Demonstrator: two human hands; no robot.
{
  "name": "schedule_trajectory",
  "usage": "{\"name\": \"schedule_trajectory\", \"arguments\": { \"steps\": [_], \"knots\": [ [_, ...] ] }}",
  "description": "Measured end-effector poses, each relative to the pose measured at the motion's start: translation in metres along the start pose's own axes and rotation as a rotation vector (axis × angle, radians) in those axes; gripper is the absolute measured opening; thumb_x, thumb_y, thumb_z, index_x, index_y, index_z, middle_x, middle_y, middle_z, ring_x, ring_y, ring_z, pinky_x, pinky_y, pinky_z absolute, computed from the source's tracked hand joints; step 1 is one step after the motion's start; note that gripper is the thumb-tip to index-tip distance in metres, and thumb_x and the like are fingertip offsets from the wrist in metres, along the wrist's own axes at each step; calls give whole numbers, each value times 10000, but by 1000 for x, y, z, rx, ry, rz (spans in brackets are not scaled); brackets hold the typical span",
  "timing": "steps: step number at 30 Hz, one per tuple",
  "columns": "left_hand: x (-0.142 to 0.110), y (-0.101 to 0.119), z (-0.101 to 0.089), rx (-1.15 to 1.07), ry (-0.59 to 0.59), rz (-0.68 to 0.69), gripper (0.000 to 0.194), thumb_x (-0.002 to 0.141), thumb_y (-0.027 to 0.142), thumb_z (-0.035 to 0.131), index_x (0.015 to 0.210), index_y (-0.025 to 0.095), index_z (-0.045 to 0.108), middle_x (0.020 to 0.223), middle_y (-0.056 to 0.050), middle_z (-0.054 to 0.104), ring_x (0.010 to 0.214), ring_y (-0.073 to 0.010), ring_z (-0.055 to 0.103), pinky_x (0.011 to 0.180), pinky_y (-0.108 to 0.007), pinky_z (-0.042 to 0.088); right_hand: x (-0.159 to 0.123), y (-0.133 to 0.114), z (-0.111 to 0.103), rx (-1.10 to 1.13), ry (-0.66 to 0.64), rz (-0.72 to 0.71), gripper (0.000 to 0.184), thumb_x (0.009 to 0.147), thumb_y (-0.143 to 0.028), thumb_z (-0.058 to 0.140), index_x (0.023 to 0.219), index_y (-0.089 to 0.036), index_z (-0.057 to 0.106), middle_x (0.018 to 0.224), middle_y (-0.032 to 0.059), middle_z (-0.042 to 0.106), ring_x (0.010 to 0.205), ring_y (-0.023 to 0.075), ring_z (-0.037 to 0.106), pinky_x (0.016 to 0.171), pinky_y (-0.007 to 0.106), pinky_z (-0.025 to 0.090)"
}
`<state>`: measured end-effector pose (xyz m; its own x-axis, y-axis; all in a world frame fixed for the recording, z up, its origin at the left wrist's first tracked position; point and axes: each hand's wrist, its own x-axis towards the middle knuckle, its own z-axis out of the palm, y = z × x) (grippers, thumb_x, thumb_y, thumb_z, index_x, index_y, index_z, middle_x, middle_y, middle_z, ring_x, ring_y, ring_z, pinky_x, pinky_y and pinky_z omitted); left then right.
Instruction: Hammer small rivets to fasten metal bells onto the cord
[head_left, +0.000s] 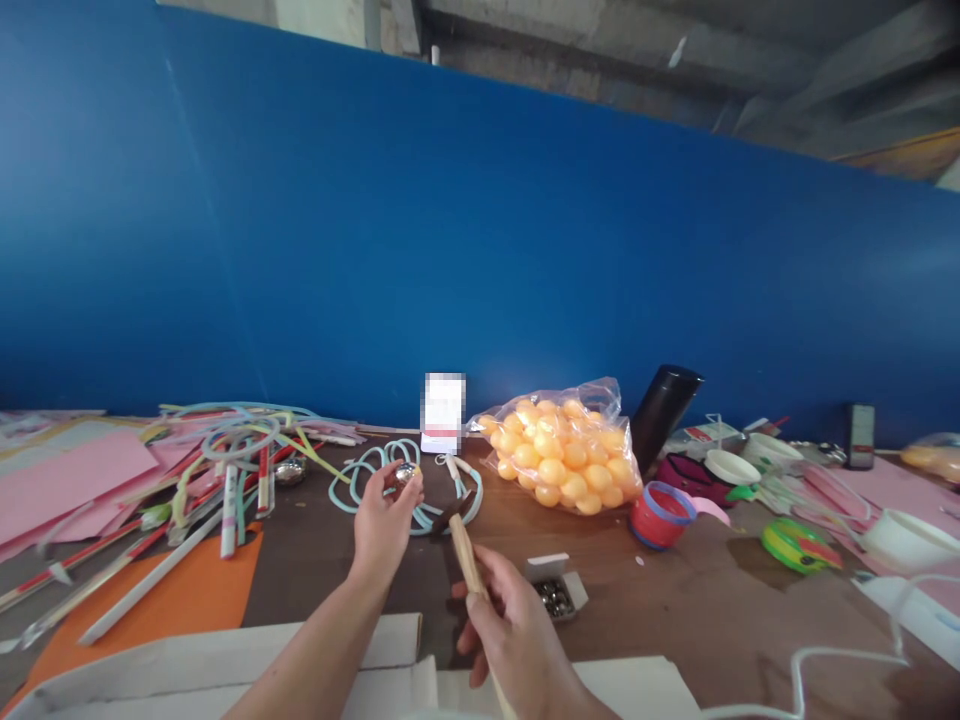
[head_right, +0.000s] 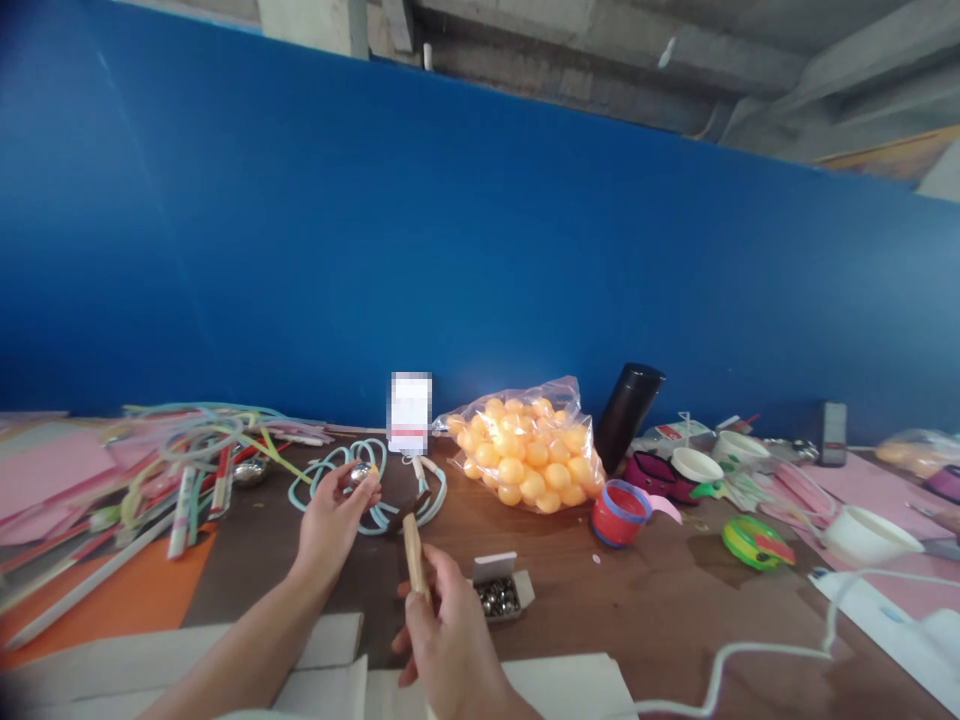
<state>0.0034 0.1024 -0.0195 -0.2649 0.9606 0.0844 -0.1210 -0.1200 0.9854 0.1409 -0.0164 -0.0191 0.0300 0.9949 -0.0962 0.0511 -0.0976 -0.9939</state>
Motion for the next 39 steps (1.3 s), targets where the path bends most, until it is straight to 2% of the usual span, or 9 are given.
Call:
{"name": "schedule_trajectory", "arguments": {
  "steps": [5,9,13,18,22,25,31,35,39],
  "knots": [
    [-3,3,1,8,-61,31,512,681,430,637,1103,163,523,923,-56,618,760,-166,650,722,-320,536,-1,2,-3,-225,5,-185,393,816,-187,452,1204,-200,506,1011,98,624,815,208,632,626,302,559],
    [-5,1,4,5,-124,30,516,674,424,643,1104,167,519,941,-57,614,727,-159,645,689,-319,537,-7,-7,-5,-518,59,-467,412,779,-109,472,1179,-173,542,1175,120,565,1086,246,517,952,393,414],
    [-5,-1,4,54,-164,55,521,676,433,640,1111,176,516,936,-59,618,727,-169,643,669,-317,531,-13,-30,-13,-598,7,-613,338,811,-125,444,1122,-194,556,1066,84,592,945,181,567,841,286,465],
    [-6,-3,4,98,-174,57,519,664,444,644,1096,177,538,930,-65,629,709,-167,638,650,-311,527,-13,-56,-56,-708,197,-439,184,870,-274,448,921,-208,612,777,13,616,668,137,563,637,233,432],
    [-5,-4,5,123,-174,60,530,665,456,632,1107,177,538,935,-68,625,731,-175,633,629,-306,523,-11,-52,-90,-813,122,-252,244,863,-317,454,700,-204,596,624,-27,598,595,129,542,555,216,379],
    [-5,-4,4,207,-182,78,519,675,463,613,1104,181,544,949,-72,636,729,-177,634,644,-307,507,-10,-43,-97,-899,83,-199,219,830,-286,489,663,-208,608,632,-27,613,592,133,541,555,220,357],
    [-6,3,2,451,-169,50,456,691,464,578,1056,191,565,943,-57,655,702,-182,636,685,-315,469,-17,-42,-71,-952,79,-217,295,860,-333,437,648,-212,603,674,-12,643,633,135,571,585,214,363],
    [-8,5,2,473,-170,63,457,688,469,571,1049,188,575,948,-58,655,682,-177,631,674,-310,463,-25,-34,-37,-1081,-141,-123,226,750,-447,555,808,-239,624,686,2,684,608,178,620,519,222,363],
    [-9,5,3,417,-185,84,469,685,467,577,1055,178,575,916,-60,660,693,-181,633,684,-309,465,-26,-24,-11,-1187,-268,12,579,628,-352,613,1151,-127,506,872,151,698,758,328,657,590,319,436]
  ]
}}
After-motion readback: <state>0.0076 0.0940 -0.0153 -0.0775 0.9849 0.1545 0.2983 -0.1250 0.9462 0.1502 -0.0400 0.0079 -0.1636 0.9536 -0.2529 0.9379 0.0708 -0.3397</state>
